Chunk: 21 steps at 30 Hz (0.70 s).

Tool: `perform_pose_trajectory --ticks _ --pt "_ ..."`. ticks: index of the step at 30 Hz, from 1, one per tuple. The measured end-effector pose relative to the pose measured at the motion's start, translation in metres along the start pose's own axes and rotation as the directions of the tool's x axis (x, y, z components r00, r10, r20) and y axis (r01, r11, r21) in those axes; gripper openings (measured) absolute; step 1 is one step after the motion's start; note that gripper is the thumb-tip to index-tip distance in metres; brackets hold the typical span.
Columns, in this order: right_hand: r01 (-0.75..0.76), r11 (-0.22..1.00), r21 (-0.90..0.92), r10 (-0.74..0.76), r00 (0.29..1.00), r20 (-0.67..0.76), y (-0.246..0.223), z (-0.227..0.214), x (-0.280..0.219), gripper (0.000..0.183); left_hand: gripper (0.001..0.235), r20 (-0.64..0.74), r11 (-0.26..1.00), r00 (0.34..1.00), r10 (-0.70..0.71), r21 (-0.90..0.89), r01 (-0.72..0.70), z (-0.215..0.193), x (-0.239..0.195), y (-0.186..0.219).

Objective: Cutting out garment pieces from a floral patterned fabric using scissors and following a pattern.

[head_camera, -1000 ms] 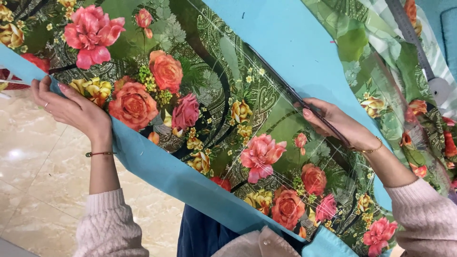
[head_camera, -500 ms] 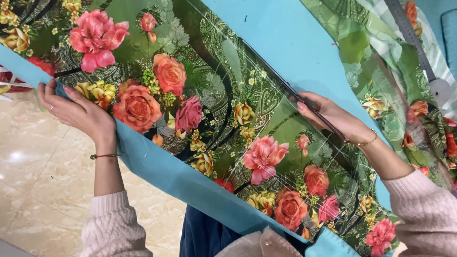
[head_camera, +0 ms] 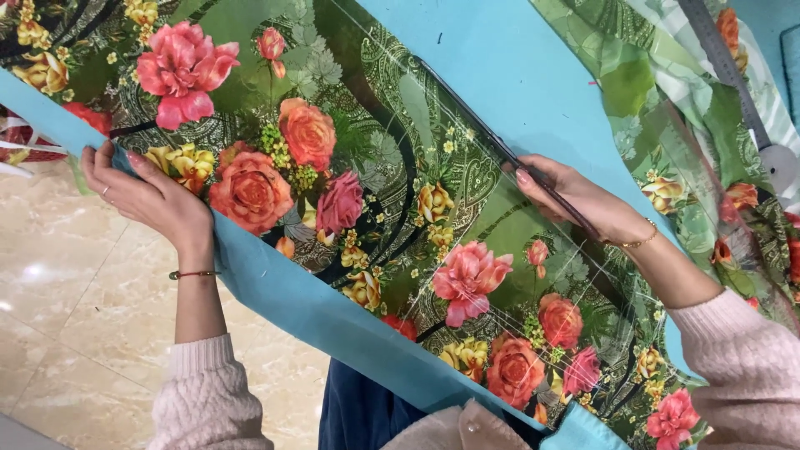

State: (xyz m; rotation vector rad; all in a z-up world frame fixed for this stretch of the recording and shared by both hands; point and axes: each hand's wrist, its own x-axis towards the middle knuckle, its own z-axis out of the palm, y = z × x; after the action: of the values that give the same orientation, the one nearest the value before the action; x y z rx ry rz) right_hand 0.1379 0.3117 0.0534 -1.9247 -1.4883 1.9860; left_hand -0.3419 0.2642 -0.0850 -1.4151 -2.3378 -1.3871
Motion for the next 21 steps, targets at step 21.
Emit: perform_pose_trajectory --ticks 21 --pt "0.021 0.999 -0.045 -0.019 0.999 0.047 -0.02 0.0 0.01 0.043 0.052 0.02 0.999 0.999 -0.032 -0.02 0.032 -0.002 0.001 0.008"
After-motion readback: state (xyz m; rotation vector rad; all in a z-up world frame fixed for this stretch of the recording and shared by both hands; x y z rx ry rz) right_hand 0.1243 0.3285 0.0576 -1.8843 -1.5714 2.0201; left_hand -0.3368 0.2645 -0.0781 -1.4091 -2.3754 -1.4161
